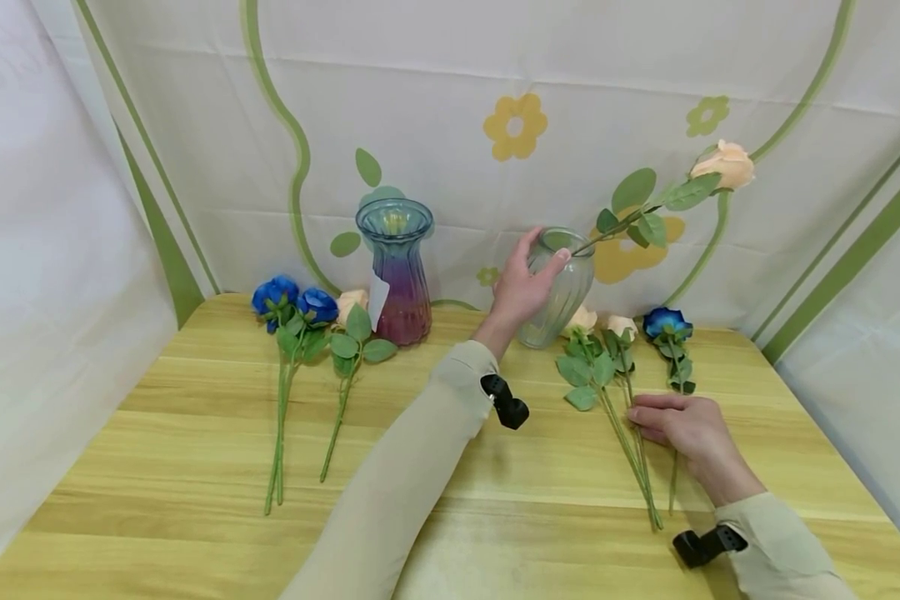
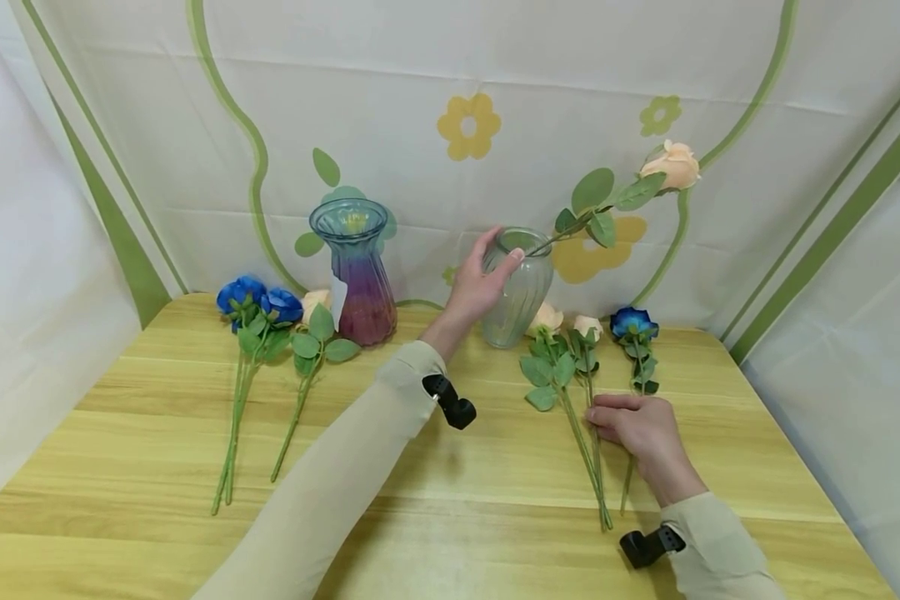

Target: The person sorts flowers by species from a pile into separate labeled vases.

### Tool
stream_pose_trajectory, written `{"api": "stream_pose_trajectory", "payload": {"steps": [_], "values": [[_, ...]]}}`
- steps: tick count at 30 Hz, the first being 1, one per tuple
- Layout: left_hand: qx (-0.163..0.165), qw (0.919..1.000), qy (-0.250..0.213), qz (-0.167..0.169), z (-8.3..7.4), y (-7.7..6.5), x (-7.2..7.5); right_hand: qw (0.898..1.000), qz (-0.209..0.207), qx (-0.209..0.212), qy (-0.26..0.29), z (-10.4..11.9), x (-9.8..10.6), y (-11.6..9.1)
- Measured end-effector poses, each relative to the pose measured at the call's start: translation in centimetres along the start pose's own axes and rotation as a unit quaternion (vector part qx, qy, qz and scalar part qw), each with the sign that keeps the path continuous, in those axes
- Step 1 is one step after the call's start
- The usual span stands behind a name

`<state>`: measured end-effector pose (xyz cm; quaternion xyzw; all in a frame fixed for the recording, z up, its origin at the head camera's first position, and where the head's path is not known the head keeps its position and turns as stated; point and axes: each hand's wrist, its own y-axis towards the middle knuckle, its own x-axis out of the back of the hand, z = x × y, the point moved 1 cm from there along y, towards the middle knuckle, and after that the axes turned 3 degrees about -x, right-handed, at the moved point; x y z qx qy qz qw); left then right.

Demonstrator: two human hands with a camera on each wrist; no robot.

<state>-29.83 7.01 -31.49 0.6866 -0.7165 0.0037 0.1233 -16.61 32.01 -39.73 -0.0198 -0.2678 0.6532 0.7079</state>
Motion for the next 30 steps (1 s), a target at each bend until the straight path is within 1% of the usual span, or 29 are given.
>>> {"api": "stream_pose_trajectory", "payload": {"steps": [4, 10, 14, 18, 24, 30], "values": [[0.002, 1.0, 0.001, 0.003, 0.0, -0.1, -0.1, 1.0, 0.012, -0.007, 0.017, -0.1, 0.0, 0.1], [0.0, 1.0, -0.003, 0.003, 0.1, -0.2, -0.1, 0.998, 0.04, -0.009, 0.056, 0.1, 0.2, 0.1], [-0.004, 1.0, -0.005, 0.004, 0.1, -0.1, -0.1, 0.993, 0.052, -0.01, 0.108, 0.4, 0.5, 0.0], [-0.006, 1.0, -0.003, 0.003, 0.1, -0.1, -0.1, 0.985, 0.058, 0.0, 0.165, 0.8, 0.6, -0.1], [-0.006, 1.0, -0.001, 0.0, 0.0, -0.1, -0.1, 0.966, 0.059, 0.02, 0.253, 1.6, 1.0, -0.1], [-0.001, 1.0, -0.001, 0.0, 0.0, -0.1, 0.0, 0.948, 0.038, 0.038, 0.312, 2.6, 1.3, -0.2]]}}
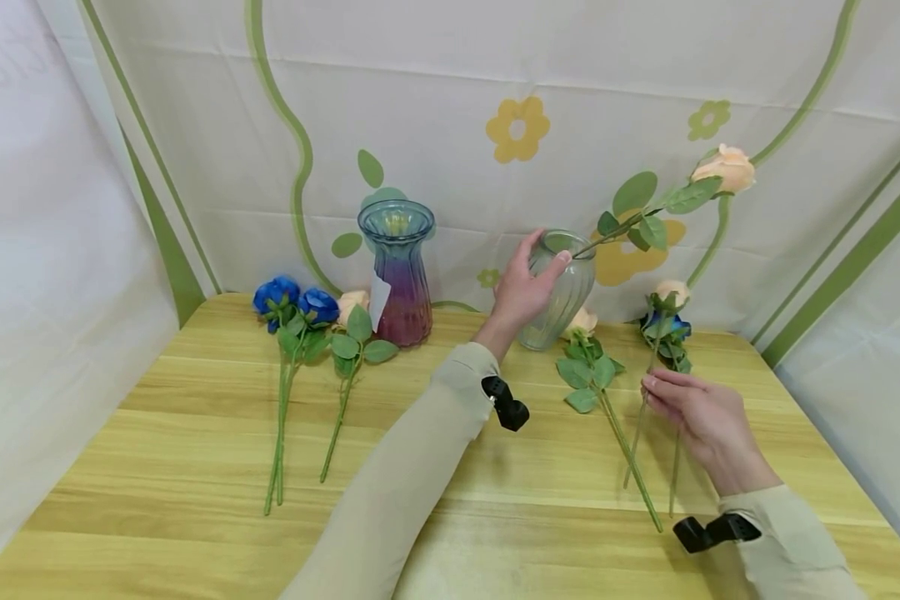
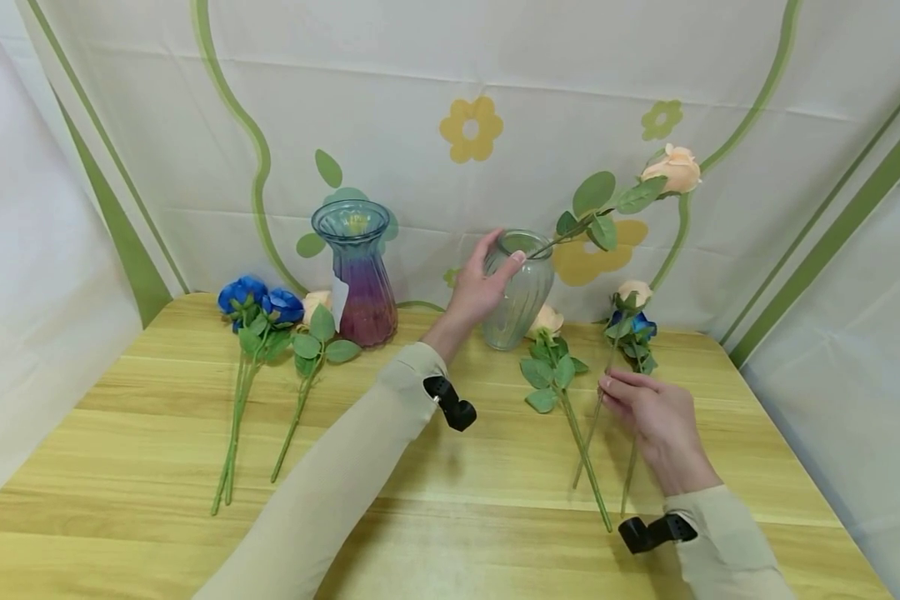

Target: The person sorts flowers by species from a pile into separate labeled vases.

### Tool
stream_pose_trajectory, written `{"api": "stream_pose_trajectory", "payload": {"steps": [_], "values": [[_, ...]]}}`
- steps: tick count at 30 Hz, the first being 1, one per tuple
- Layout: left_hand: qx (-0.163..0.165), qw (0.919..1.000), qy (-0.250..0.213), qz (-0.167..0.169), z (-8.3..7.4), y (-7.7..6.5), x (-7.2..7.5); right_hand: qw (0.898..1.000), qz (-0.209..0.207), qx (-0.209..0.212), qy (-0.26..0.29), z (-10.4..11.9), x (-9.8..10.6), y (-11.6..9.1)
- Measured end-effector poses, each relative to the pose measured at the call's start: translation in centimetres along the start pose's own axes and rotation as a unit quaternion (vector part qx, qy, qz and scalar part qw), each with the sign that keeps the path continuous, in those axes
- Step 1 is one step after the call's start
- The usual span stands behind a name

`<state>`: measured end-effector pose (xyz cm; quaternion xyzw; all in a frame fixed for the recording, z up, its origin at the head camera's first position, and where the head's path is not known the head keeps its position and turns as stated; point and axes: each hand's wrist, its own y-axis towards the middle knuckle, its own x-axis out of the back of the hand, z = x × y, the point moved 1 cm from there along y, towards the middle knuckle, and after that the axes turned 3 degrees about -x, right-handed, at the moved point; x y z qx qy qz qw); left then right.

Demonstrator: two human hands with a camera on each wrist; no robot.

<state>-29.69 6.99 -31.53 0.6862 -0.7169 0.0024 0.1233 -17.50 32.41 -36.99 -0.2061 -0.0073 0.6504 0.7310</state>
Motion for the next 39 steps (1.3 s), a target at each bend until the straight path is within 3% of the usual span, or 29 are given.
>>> {"api": "stream_pose_trajectory", "payload": {"steps": [5, 10, 16, 22, 32, 39], "values": [[0.001, 1.0, 0.004, 0.002, 0.0, 0.1, 0.0, 0.997, -0.02, 0.026, 0.075, 0.7, -0.6, 0.1], [-0.001, 1.0, 0.004, 0.005, 0.0, 0.0, 0.0, 0.984, -0.044, 0.041, 0.169, 1.3, -1.5, 0.3], [0.001, 1.0, 0.002, 0.006, 0.0, 0.1, 0.0, 0.957, -0.097, 0.059, 0.266, 2.3, -2.8, 0.9], [0.005, 1.0, 0.003, 0.006, -0.1, 0.0, 0.1, 0.927, -0.147, 0.099, 0.33, 3.3, -4.1, 1.9], [0.002, 1.0, 0.0, 0.001, -0.1, -0.1, 0.0, 0.884, -0.18, 0.172, 0.396, 5.5, -5.8, 2.6], [-0.001, 1.0, 0.001, 0.002, -0.1, -0.1, 0.0, 0.865, -0.179, 0.191, 0.429, 7.2, -6.8, 2.8]]}}
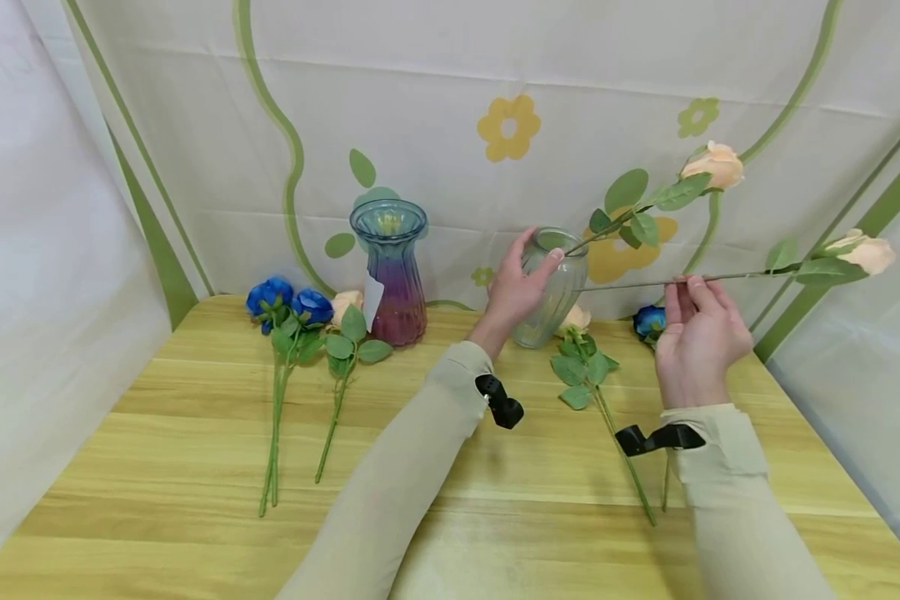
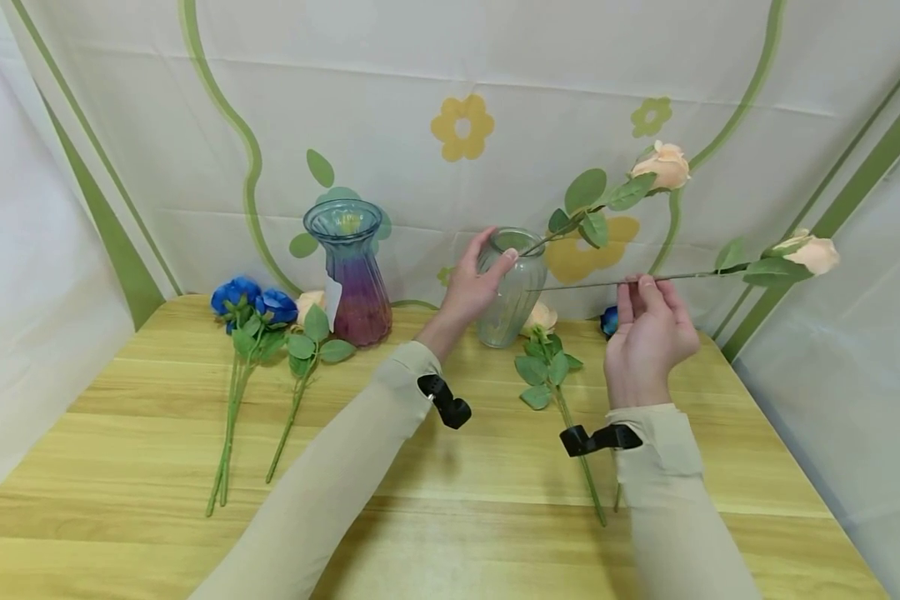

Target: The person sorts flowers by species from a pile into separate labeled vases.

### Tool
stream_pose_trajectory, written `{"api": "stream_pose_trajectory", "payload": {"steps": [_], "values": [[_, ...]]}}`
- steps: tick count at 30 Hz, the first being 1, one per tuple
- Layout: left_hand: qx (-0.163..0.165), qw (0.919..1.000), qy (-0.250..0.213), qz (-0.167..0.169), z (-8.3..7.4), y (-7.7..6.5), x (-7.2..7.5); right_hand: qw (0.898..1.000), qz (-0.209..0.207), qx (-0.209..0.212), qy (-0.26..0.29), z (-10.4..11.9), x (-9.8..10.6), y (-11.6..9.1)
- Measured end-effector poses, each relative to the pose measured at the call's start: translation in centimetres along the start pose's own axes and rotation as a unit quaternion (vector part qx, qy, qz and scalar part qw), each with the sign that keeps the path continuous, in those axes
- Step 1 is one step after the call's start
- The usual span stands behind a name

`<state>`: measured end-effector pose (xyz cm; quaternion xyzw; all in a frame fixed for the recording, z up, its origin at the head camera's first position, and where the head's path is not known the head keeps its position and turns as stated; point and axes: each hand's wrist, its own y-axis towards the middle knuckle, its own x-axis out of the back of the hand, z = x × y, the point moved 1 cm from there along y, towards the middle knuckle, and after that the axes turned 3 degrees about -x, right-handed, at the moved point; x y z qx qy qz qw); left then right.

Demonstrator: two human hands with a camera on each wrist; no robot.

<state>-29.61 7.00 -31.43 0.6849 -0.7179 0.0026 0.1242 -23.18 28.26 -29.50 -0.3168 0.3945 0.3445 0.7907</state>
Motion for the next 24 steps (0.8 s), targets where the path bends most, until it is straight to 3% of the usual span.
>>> {"api": "stream_pose_trajectory", "payload": {"steps": [12, 24], "values": [[0.004, 1.0, 0.002, -0.004, 0.1, 0.1, -0.1, 1.0, 0.014, 0.018, 0.021, 0.1, -2.3, 0.1], [-0.007, 1.0, 0.002, 0.002, 0.3, 0.3, 0.0, 0.998, 0.028, 0.059, -0.016, -1.2, -4.2, 0.2]]}}
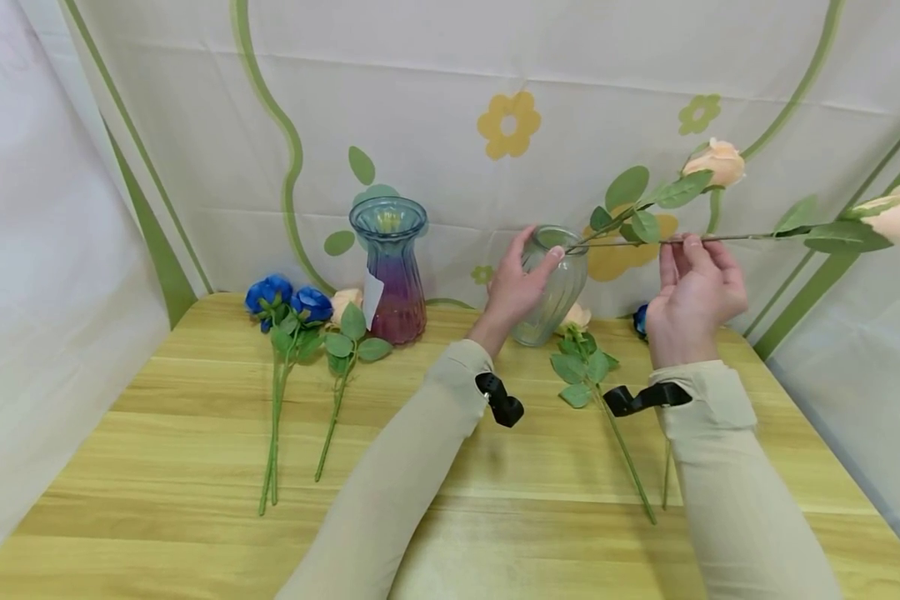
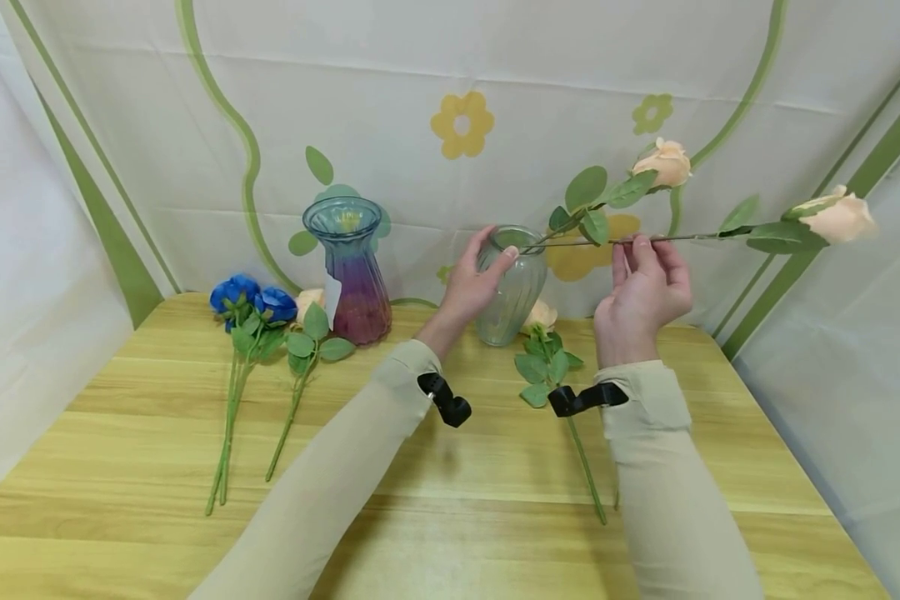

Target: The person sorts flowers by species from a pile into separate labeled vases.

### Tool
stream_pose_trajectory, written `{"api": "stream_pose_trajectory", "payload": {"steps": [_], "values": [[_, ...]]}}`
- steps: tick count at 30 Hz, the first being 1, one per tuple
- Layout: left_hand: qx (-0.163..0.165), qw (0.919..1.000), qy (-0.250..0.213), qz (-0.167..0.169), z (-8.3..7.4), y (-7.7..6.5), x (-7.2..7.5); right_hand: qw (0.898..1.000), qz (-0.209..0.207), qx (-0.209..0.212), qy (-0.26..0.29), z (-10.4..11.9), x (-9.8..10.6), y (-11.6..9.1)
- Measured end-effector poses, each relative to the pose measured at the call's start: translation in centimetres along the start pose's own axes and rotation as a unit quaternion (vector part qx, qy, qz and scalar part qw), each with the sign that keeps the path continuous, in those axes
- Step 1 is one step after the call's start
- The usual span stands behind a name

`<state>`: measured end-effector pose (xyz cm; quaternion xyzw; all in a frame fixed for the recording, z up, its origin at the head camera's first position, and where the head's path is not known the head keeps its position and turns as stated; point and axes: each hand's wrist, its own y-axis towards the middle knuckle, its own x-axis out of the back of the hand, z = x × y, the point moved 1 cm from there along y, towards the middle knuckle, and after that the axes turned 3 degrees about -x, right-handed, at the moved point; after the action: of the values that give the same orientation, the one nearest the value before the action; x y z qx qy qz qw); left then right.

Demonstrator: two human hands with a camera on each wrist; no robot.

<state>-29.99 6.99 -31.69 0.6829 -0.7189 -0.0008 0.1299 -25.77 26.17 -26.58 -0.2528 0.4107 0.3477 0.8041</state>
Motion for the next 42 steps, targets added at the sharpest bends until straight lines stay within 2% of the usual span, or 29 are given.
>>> {"api": "stream_pose_trajectory", "payload": {"steps": [9, 15, 20, 26, 32, 42], "values": [[-0.005, 1.0, 0.001, 0.006, 0.1, 0.1, 0.0, 0.998, 0.013, 0.047, -0.03, -2.0, -1.3, -0.1], [-0.007, 1.0, 0.002, 0.004, 0.1, 0.1, 0.0, 0.996, 0.024, 0.063, -0.052, -2.8, -2.0, -0.1], [-0.003, 1.0, 0.002, 0.003, 0.1, 0.1, 0.0, 0.995, 0.047, 0.062, -0.064, -3.7, -2.1, -0.2], [0.0, 1.0, 0.007, 0.007, 0.0, 0.0, 0.1, 0.993, 0.042, 0.042, -0.1, -4.8, -2.2, -0.6], [0.003, 1.0, 0.009, -0.004, 0.0, 0.1, -0.1, 0.986, 0.059, 0.036, -0.152, -6.1, -2.1, -0.9], [0.005, 0.9999, 0.01, -0.008, 0.0, 0.4, -0.1, 0.971, 0.069, 0.071, -0.219, -7.9, -2.1, -1.0]]}}
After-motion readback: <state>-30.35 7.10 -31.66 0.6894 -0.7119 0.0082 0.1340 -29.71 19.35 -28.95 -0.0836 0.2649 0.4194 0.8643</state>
